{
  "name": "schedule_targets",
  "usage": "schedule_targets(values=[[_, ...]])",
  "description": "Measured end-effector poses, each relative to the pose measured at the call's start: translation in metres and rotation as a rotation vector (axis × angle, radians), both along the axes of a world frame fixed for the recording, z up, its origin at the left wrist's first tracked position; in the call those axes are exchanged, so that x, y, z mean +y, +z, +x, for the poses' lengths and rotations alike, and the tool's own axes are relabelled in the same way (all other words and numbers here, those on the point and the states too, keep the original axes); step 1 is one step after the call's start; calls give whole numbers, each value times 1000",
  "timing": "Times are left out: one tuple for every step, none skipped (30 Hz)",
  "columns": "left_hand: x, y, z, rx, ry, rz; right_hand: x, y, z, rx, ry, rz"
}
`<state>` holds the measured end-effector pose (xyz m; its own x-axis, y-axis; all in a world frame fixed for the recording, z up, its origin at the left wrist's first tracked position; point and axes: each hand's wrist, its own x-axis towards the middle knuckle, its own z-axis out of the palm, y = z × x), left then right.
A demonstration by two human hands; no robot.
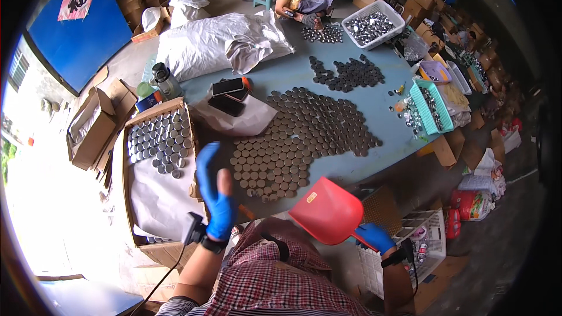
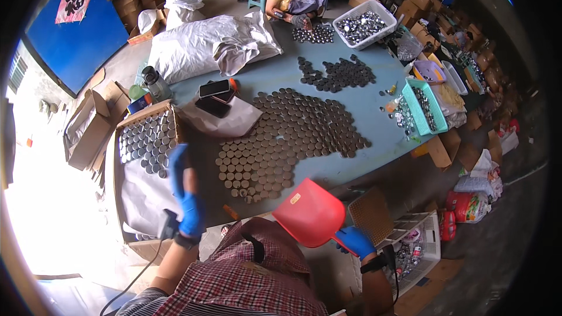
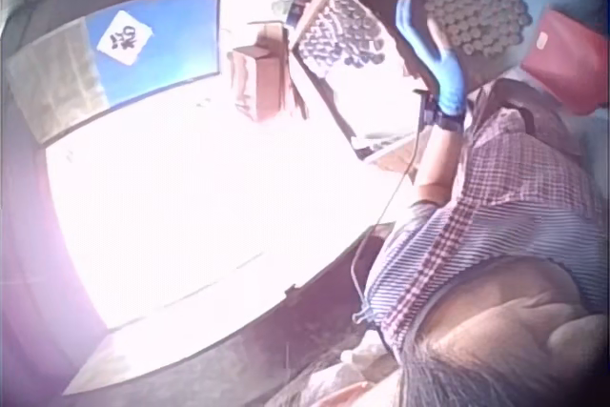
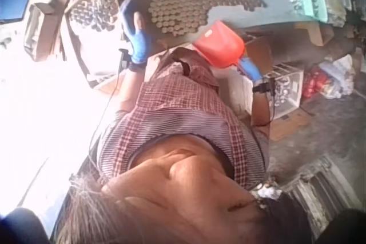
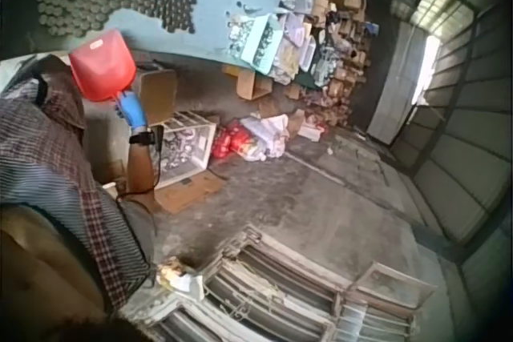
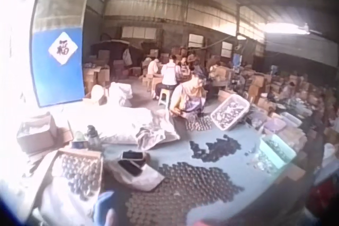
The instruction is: Arranging and packing small circular metal components into a cardboard box using a scoop.
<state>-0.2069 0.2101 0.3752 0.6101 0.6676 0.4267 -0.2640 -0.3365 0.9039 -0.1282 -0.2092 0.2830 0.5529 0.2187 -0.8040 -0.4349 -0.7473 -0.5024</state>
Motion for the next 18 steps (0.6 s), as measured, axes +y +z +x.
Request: schedule_targets(values=[[-3, -58, 17, 89, -85, -50, 1, -6, 2, 39, 18, 8], [-11, -117, 22, 186, -170, -41, 1, -12, 5, 77, 32, 15], [-19, -166, 26, 326, -246, 96, 3, -18, 11, 77, 48, 7], [-29, -207, 31, 470, -330, 233, 3, -26, 13, 104, 50, 12], [-42, -239, 38, 557, -361, 316, 2, -31, 14, 135, 49, 12], [-55, -266, 46, 646, -391, 398, 2, -36, 15, 144, 59, -3], [-63, -291, 54, 693, -448, 454, 2, -40, 16, 153, 49, 2], [-74, -305, 65, 700, -451, 433, 2, -42, 18, 162, 32, 4], [-81, -315, 79, 715, -464, 574, 10, -36, 20, 163, 33, 5], [-86, -324, 91, 731, -475, 714, 16, -35, 20, 175, 45, -8], [-92, -325, 106, 825, -524, 739, 17, -35, 19, 167, 21, 18], [-95, -324, 119, 825, -539, 722, 13, -36, 18, 160, -9, 44], [-96, -323, 130, 858, -553, 777, 7, -44, 19, 175, -11, 55], [-97, -326, 133, 899, -561, 834, 7, -46, 22, 189, -9, 44], [-96, -340, 133, 813, -527, 841, 9, -48, 26, 201, 17, 30], [-97, -347, 130, 825, -531, 832, 11, -50, 29, 213, 45, 20], [-96, -351, 130, 785, -530, 835, 11, -51, 31, 214, 37, 60], [-96, -353, 130, 746, -526, 839, 11, -55, 33, 225, 33, 61]])
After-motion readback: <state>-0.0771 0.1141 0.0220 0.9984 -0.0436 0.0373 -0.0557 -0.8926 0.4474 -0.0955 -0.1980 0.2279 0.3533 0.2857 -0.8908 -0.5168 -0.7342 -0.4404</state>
